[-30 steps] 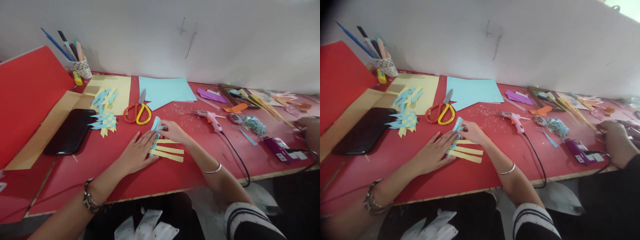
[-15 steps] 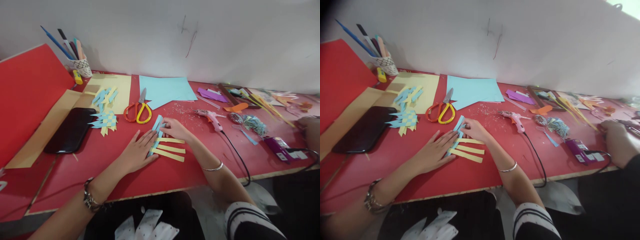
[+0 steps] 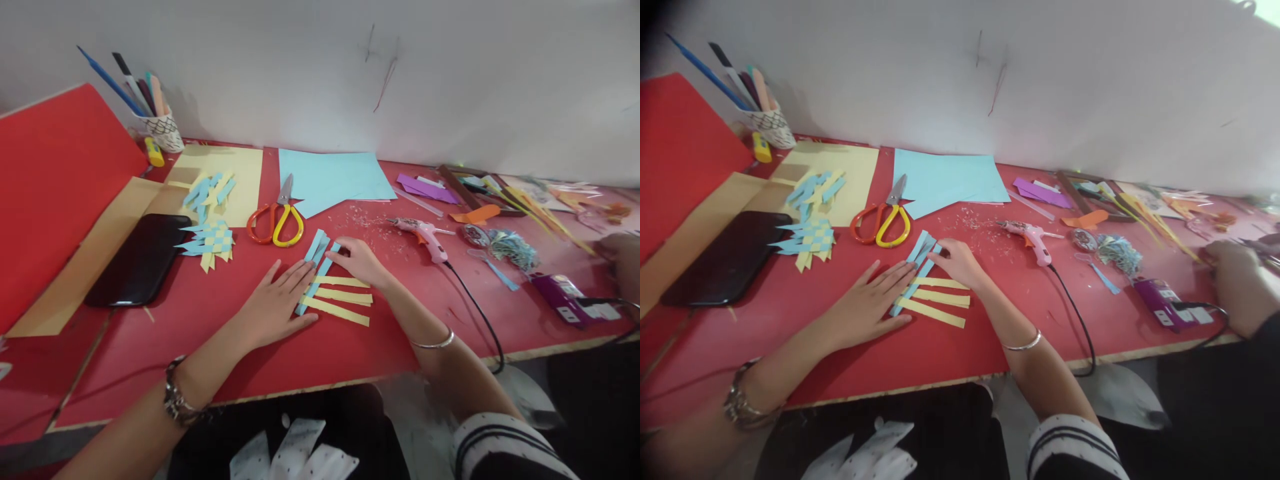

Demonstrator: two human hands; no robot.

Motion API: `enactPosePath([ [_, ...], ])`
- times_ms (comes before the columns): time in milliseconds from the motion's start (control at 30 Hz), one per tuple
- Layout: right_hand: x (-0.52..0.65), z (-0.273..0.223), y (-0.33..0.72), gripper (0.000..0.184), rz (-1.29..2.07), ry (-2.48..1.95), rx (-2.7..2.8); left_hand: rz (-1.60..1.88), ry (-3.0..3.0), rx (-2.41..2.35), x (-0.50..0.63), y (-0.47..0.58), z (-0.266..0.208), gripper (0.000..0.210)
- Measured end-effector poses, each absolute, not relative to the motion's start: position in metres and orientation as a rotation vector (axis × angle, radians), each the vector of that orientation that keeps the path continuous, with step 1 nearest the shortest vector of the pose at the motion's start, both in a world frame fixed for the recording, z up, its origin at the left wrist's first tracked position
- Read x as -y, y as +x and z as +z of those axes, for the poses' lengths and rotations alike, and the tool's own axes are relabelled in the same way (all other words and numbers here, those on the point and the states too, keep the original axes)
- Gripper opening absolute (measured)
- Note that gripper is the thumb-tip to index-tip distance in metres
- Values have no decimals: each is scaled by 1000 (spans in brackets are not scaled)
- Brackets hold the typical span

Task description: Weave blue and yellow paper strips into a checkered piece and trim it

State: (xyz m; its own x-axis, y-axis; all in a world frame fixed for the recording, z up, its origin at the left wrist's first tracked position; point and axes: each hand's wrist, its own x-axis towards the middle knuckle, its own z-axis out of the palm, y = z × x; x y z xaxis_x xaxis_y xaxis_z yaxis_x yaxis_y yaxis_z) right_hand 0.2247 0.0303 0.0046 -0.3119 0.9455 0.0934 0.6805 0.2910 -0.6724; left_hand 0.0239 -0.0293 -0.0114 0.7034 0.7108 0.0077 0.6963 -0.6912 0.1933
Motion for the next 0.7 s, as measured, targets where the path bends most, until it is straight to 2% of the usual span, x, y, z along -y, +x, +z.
enactPosePath([
  [267,-31,2,223,29,696,-1504,2073,58,2728,-1155,30,26,-9,66],
  [700,-32,1,215,31,593,-1615,2052,143,2763,-1151,30,25,-12,60],
])
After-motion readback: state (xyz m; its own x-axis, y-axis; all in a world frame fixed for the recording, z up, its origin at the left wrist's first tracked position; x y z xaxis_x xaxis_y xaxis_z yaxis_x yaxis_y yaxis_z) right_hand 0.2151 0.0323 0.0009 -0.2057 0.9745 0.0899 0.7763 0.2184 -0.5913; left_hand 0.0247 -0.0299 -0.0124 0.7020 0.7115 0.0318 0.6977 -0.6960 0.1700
